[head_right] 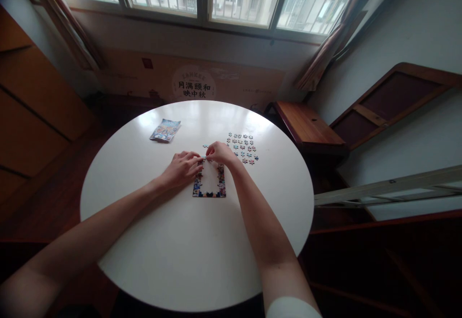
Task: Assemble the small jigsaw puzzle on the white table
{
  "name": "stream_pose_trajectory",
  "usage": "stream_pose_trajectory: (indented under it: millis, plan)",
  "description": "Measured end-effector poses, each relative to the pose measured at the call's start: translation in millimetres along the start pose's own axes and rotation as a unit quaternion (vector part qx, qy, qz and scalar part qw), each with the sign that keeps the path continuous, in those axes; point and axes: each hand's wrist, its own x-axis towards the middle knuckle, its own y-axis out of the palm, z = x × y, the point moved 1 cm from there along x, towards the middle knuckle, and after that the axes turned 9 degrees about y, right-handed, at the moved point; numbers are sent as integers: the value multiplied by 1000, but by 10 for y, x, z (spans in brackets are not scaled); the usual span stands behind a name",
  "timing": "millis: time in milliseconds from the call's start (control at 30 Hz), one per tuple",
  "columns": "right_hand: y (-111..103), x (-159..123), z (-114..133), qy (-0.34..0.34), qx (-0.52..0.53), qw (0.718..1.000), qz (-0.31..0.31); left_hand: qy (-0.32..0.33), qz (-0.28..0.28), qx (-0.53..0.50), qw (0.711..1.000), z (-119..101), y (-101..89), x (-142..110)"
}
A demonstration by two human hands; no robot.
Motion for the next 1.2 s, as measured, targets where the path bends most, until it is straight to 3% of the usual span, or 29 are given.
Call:
stream_pose_trajectory:
  millis: [300, 567, 800, 933, 1200]
  plan:
    - [-112, 3, -142, 8, -5, 1000, 17, 6, -2, 15, 1000, 17, 49, -1]
    - [-93, -25, -37, 23, -58, 998, 13, 8, 2, 11, 1000, 31, 67, 7]
    - [-95, -37, 4, 10, -79, 996, -38, 4, 5, 11, 1000, -1, 40, 9]
    - [-70, 69, 30, 6, -36, 995, -96, 4, 3, 7, 1000, -10, 29, 11]
    - [23, 394, 76, 66, -49, 994, -65, 2, 4, 8, 1000, -9, 30, 12]
